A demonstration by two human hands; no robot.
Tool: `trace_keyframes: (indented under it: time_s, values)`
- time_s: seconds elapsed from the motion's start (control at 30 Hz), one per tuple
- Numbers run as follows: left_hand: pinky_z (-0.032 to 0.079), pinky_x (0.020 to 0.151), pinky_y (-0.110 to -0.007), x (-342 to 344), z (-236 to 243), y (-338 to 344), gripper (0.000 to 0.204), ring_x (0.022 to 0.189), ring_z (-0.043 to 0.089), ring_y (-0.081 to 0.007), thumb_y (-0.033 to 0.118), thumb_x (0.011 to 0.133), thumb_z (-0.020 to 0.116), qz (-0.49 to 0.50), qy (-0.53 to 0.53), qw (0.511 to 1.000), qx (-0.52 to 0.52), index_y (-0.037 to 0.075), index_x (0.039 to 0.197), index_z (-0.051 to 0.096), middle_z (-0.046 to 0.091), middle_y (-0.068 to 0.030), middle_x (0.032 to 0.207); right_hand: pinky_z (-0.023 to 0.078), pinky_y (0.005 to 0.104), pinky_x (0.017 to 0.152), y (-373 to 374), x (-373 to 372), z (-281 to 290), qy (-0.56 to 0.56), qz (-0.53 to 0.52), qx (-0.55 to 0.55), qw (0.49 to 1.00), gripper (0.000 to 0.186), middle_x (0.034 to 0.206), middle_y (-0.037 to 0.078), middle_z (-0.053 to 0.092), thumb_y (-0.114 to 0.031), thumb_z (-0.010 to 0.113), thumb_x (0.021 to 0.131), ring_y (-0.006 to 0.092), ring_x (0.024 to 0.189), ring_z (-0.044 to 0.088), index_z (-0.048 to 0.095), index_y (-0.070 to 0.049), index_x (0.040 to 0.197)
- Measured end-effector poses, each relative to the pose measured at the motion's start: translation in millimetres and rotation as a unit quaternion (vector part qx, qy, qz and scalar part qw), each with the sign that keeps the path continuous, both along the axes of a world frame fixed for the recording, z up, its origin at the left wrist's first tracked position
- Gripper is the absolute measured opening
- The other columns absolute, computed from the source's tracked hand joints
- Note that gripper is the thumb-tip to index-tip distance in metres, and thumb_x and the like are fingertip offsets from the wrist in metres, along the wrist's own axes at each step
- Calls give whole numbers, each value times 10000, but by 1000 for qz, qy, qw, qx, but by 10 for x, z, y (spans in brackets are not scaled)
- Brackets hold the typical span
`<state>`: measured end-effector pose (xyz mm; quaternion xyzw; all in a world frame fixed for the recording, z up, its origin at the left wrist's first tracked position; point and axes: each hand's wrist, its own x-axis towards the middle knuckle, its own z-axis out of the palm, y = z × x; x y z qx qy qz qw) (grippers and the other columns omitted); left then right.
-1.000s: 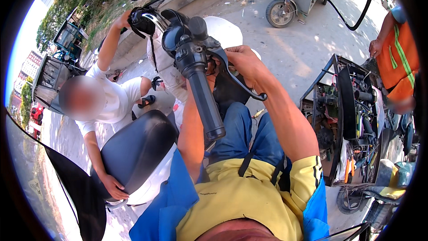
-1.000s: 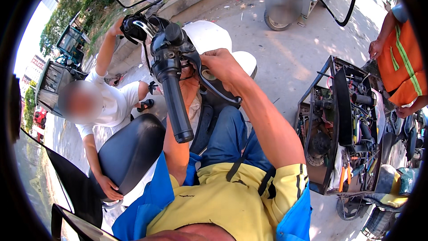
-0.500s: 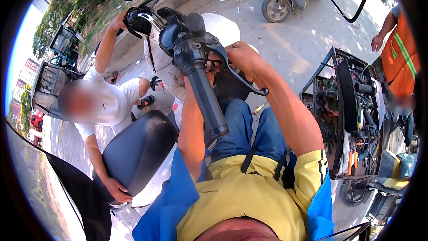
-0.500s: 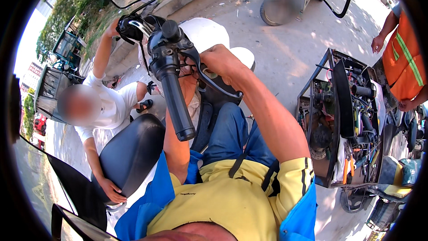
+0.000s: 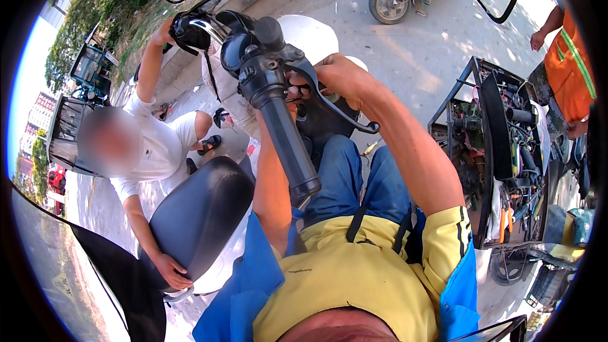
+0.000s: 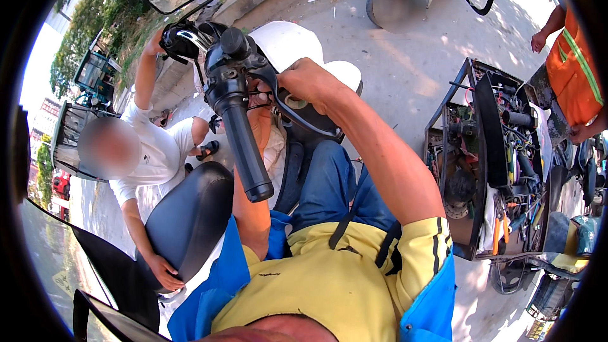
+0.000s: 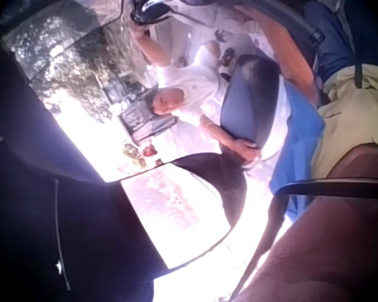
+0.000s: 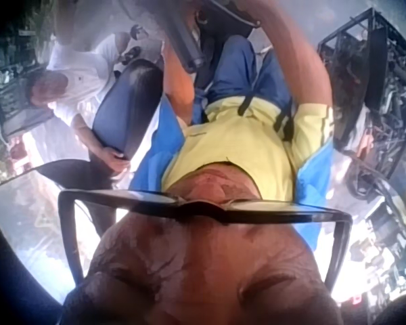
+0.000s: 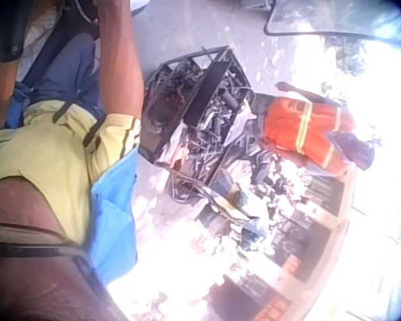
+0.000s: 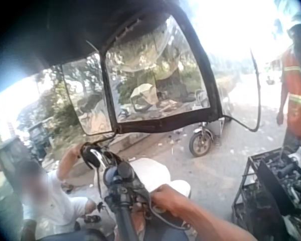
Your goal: The person is repairing a white scooter's handlebar assembly. They use a screwdriver to tighten screws on the right handlebar grip and brake lever housing. The person also adjusts the brake cable and tests the brake lever. A bystander stands nearby observing the work.
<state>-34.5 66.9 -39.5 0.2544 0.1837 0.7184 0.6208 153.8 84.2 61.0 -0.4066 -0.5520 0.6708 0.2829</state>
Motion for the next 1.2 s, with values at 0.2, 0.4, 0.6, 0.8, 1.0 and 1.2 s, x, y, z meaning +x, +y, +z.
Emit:
trace_keyframes:
  time_s: [0.2,0.4,0.6,0.8,1.0,1.2]
  values:
    - [595,637,-275,127,244,-283,402,746,747,-251,249,921,652,70,136,983,99,-79,1152,677,750,-150,899,525,364,550,-105,41,141,-5,-50,2,999,323,810,135,723,-237,840,874,187,652,657,765,73,928]
    - [576,620,-212,152,82,-264,320,753,754,-225,117,927,623,202,252,940,110,-91,1163,680,756,-153,920,529,363,574,-135,32,138,-20,-39,24,999,309,809,115,733,-250,841,884,169,678,660,775,49,922]
    - [617,720,-270,237,293,-433,315,846,762,-209,-5,910,711,223,379,892,103,-82,1213,668,761,-155,1002,551,335,632,-46,46,21,18,-18,24,999,319,818,127,748,-259,839,894,176,694,682,784,52,938]
    - [618,797,-302,155,107,-466,426,922,759,-209,-32,843,820,211,451,861,105,-66,1238,665,768,-151,1010,471,342,877,52,66,-93,-1,20,33,999,256,841,3,731,-328,812,921,139,865,638,792,-78,870]
    - [596,821,-292,320,223,-506,431,931,752,-179,3,841,844,262,343,897,90,-42,1236,679,777,-116,976,511,303,802,95,78,-146,18,28,42,999,231,860,26,745,-254,755,971,107,797,638,806,-29,980]
    - [527,916,-319,479,231,-523,241,962,700,-162,100,996,728,327,420,845,52,26,1220,682,757,-91,1049,556,300,718,12,169,-18,13,21,68,997,213,868,109,760,-147,663,927,143,740,688,798,12,969]
